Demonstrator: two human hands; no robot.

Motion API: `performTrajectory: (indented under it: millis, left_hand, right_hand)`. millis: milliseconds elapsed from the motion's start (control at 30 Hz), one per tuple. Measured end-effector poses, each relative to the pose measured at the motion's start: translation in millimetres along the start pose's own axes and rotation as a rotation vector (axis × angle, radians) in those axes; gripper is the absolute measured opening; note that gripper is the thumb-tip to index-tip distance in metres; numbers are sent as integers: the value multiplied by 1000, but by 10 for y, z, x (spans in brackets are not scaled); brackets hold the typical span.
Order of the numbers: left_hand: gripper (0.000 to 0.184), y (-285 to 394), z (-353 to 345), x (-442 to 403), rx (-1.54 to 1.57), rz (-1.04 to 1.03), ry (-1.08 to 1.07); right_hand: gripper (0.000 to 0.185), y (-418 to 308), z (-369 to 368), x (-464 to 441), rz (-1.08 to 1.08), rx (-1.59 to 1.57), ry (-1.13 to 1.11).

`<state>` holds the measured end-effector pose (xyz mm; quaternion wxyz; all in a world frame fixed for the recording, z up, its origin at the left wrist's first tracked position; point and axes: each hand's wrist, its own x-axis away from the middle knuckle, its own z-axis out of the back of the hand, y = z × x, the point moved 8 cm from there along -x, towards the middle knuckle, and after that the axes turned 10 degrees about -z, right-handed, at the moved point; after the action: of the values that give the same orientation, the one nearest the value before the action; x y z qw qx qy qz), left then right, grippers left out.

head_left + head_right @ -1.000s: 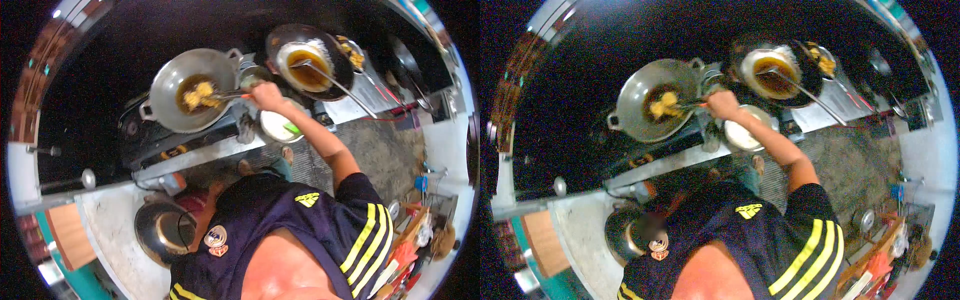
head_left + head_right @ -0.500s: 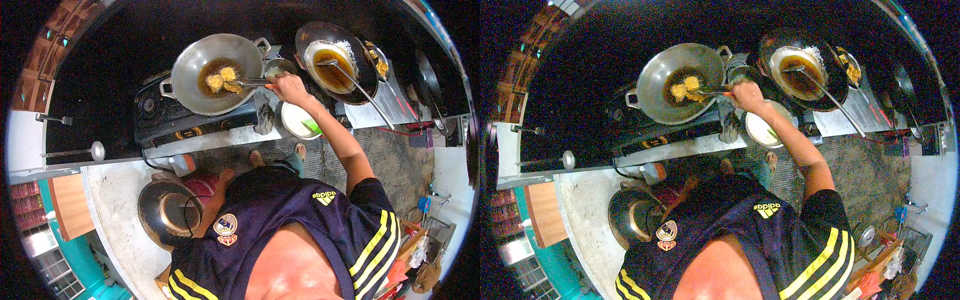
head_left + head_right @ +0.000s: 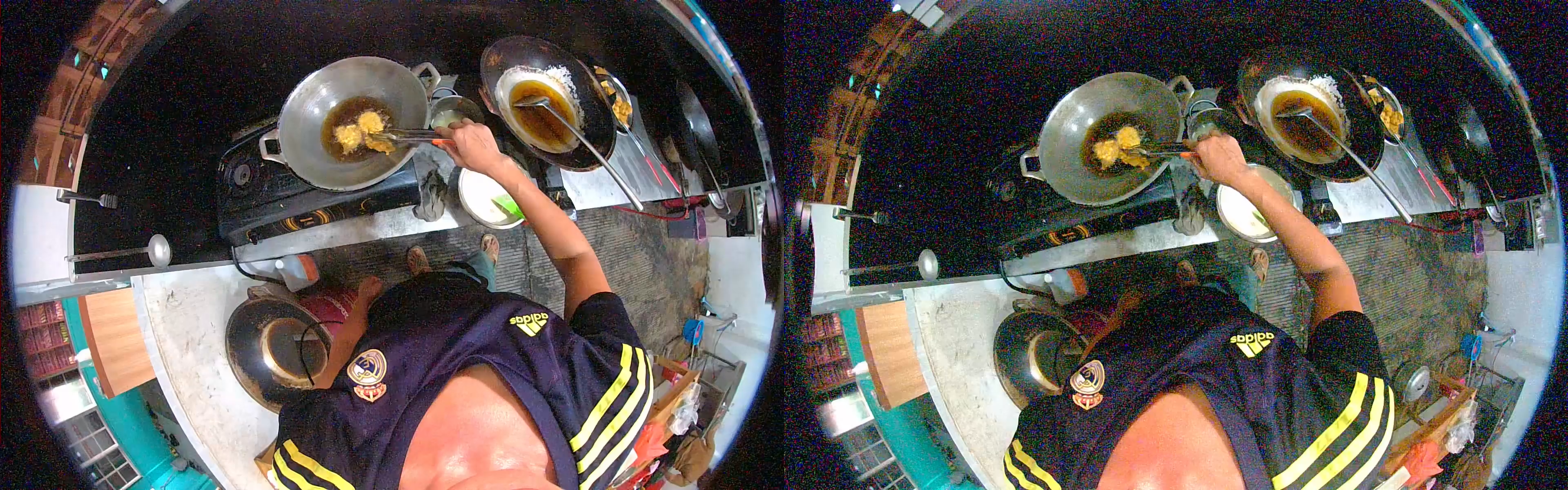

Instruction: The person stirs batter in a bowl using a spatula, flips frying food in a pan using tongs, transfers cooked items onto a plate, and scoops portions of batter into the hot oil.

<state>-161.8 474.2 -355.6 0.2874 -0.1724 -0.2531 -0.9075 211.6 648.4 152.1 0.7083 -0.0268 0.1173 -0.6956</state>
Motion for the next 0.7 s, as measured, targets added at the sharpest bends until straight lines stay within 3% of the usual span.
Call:
performTrajectory:
  millis: [100, 533, 633, 700]
  left_hand:
    - [37, -103, -100, 4, 173, 132, -60]
    - [35, -27, 2, 91, 275, 176, 278]
    - [33, 55, 53, 73, 277, 51, 328]
    - [31, 192, 177, 105, 271, -81, 338]
  right_hand:
    - [34, -5, 34, 11, 17, 2, 38]
    - [33, 98, -55, 21, -31, 28, 3]
    - [27, 107, 7, 77, 32, -33, 169]
    - [29, 98, 54, 85, 9, -18, 94]
